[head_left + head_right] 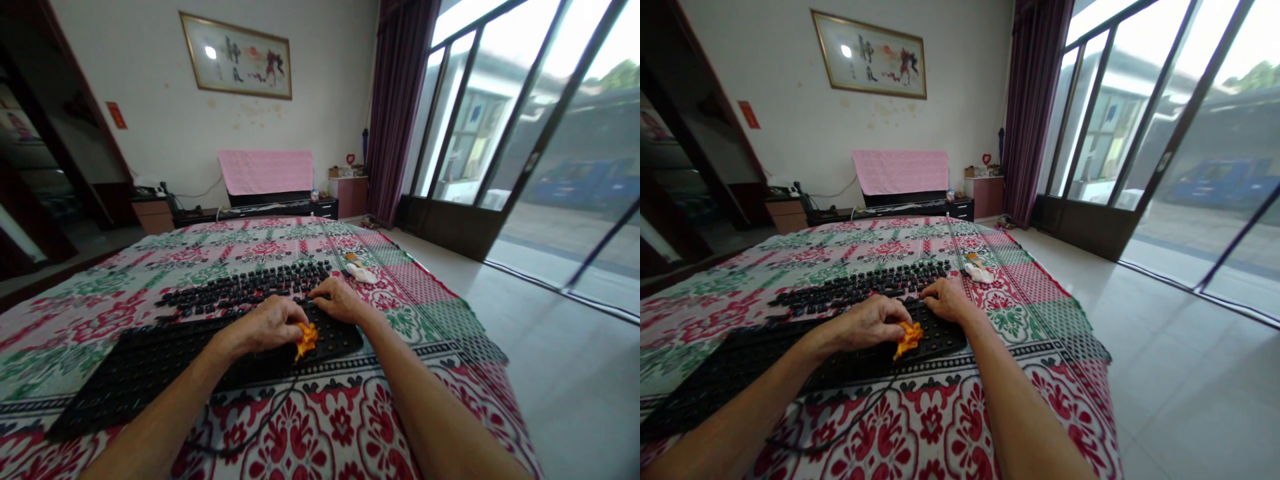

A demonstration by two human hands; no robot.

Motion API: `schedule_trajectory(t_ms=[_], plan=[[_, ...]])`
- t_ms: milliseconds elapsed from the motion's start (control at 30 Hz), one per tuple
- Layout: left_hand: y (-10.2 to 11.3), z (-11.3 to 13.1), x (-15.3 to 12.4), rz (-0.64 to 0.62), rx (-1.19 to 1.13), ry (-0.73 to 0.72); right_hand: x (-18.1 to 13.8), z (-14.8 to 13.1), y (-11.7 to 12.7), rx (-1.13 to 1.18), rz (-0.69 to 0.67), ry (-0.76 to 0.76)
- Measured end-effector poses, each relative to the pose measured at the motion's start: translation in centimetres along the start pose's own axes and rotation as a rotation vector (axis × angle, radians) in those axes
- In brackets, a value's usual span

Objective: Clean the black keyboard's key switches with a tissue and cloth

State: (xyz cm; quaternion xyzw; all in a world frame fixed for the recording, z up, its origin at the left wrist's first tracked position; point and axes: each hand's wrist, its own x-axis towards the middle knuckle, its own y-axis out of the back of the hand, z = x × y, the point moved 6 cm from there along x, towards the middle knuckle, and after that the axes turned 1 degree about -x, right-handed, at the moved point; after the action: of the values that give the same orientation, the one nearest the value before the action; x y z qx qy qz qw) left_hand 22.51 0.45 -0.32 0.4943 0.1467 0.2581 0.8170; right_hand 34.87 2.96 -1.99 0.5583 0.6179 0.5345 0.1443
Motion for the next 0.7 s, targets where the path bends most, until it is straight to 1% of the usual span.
schedule_trajectory(t_ms=[100,167,233,300,367,467,533,600,700], plan=[[1.0,-0.6,0.7,0.207,0.048,0.063,-0.1,0.6,-0.7,0.015,0.038,-0.054],[0.8,-0.5,1.3,0.3,0.112,0.075,-0.2,0.9,-0.9,0.018,0.068,-0.061],[0.2,-0.1,1.8,0.36,0.202,0.064,-0.2,1.0,-0.9,0.026,0.07,-0.045],[-0.6,0.2,2.2,0.363,0.301,0.067,-0.1,1.1,-1.0,0.038,0.055,-0.041],[-1.3,0.4,2.3,0.307,0.37,0.068,-0.1,1.2,-0.9,0.041,0.051,-0.053],[-1.7,0.6,2.3,0.206,0.388,0.026,-0.1,1.2,-0.7,0.04,0.047,-0.065],[-1.6,0.6,2.2,0.174,0.384,-0.005,-0.1,1.2,-0.7,0.055,0.043,-0.071],[-1.5,0.4,2.2,0.179,0.405,0.005,-0.1,1.3,-0.7,0.073,0.042,-0.077],[-1.7,0.0,2.5,0.236,0.445,0.07,-0.2,1.5,-0.8,0.087,0.045,-0.081]])
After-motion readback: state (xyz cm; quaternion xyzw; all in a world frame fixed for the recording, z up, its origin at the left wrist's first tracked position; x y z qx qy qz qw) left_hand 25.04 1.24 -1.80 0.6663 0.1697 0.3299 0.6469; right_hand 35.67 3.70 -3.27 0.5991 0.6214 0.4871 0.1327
